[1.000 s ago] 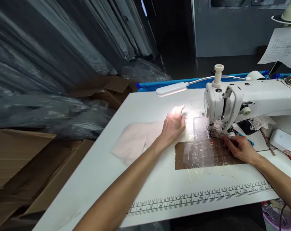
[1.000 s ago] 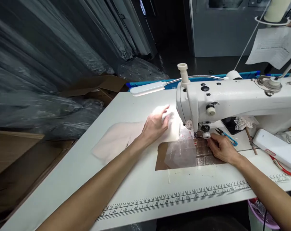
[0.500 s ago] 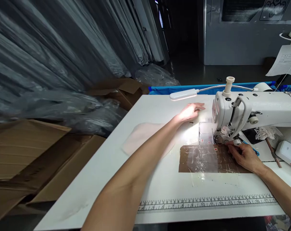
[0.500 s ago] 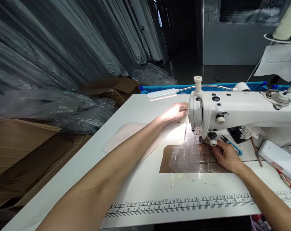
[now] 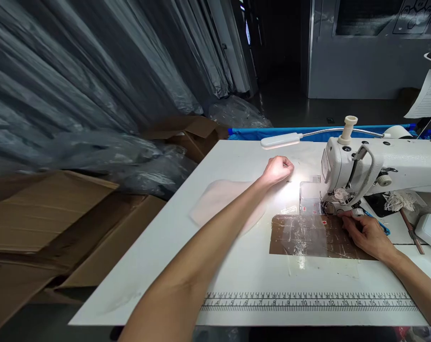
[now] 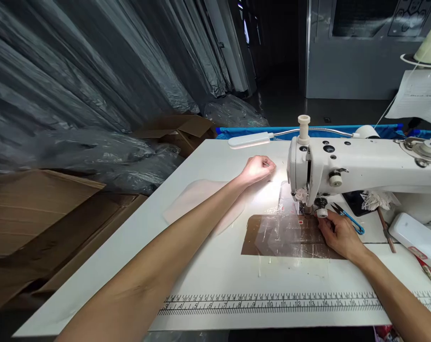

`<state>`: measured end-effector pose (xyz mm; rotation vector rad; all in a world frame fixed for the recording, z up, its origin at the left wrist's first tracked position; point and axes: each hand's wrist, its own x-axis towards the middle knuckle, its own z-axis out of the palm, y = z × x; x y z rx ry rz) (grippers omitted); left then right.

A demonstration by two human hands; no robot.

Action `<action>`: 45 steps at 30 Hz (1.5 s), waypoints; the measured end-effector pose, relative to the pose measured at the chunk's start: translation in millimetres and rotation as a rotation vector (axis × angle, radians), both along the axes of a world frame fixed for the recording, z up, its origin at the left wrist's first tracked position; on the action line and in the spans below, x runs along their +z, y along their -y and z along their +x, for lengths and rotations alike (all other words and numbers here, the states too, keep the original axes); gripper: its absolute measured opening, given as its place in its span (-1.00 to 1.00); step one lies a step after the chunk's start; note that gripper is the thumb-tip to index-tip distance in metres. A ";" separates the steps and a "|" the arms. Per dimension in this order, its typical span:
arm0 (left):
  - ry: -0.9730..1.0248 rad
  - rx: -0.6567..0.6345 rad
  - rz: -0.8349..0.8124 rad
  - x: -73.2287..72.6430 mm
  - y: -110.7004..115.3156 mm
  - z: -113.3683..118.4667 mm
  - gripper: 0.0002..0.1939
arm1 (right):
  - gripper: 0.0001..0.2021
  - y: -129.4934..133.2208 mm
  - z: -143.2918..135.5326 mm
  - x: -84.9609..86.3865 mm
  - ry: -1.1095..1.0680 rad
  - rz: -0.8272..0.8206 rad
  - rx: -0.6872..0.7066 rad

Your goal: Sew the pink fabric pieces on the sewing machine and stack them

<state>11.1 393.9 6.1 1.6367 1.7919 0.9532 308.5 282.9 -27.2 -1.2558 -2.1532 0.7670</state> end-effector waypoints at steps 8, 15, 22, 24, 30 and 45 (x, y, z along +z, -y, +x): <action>0.186 0.009 0.024 0.2 10.4 -5.2 -0.86 | -0.63 0.3 -0.4 -1.9 0.006 -0.001 -0.011; -0.140 -0.257 0.267 5.2 80.7 -16.4 -0.84 | -0.64 2.9 -4.1 3.2 0.025 0.036 -0.006; -0.460 -0.746 0.739 -12.9 156.4 6.5 -0.85 | -0.68 5.6 -6.4 6.1 0.028 0.068 -0.012; -0.425 -0.819 0.797 -12.8 170.0 12.5 -0.90 | -0.67 6.4 -7.3 6.3 0.029 0.081 -0.018; -0.381 -0.876 0.808 -16.0 178.1 24.6 -0.86 | -0.66 2.9 -10.5 19.3 0.146 0.171 0.118; -0.314 -0.812 0.731 -22.7 171.9 34.8 -0.92 | -0.63 -3.6 -15.5 6.3 0.349 0.355 0.341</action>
